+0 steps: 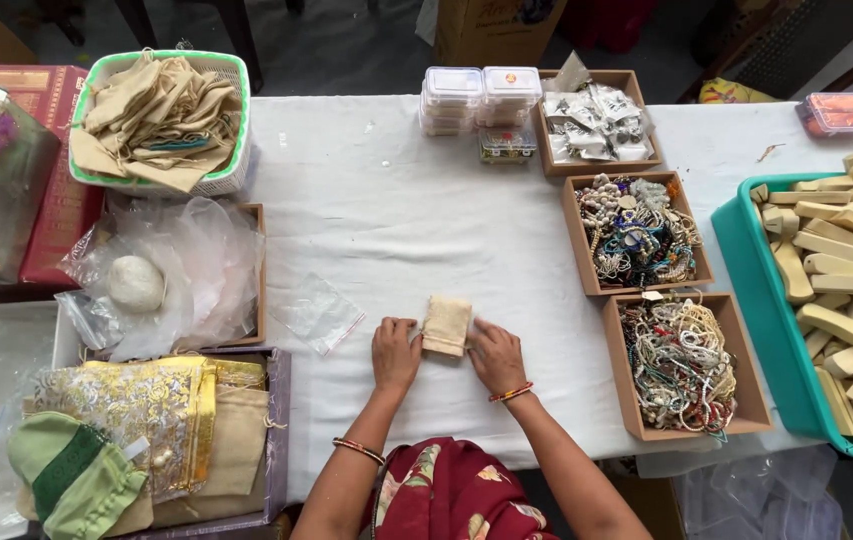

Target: The person handles a beaded necklace, straightens it on a white tablecloth, and places it into a small plastic bag. They then transfer the bag into a small cloth pouch, tie the pouch closed, and place it into a clear plastic container. The person repeats this process with a second necklace.

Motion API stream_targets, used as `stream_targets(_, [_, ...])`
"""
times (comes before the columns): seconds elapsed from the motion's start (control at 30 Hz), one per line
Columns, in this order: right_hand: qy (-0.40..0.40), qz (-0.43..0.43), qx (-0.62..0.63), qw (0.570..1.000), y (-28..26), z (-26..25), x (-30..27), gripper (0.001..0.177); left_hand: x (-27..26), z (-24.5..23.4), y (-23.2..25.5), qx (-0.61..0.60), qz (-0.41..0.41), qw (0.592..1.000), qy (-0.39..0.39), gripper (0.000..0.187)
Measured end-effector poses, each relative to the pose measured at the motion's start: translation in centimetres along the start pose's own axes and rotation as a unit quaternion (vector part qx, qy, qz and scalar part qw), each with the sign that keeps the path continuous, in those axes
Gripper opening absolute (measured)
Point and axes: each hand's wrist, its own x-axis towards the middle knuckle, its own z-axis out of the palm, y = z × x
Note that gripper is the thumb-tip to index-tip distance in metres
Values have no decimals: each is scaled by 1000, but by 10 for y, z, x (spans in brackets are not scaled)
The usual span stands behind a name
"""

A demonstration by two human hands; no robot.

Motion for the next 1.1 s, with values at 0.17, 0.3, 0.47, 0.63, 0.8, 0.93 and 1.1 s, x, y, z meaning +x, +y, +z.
stream_targets(0.17, [-37,104,17,994,-6,-10,-1,7,3,7,-5,35,-9,999,-22,14])
stream_targets(0.3, [86,69,97,989,-3,-1,-2,6,2,-1,12,66,-5,998,-13,28])
stream_targets(0.47, [127,-64,72,987,-26,-11,6,12,2,-1,22,89,-16,996,-20,25])
stream_targets(0.63, [122,-84,56,987,-32,-12,10,13,4,1,23,94,-18,995,-36,15])
stream_targets(0.8, [124,-21,165,978,-19,0,10,17,2,10,17,81,88,993,-3,14])
stream_targets(0.93, [124,24,253,959,-17,4,13,23,2,13,20,87,115,989,5,17])
stream_targets(1.1, [95,64,303,946,-7,14,18,16,0,12,19,-54,55,997,13,18])
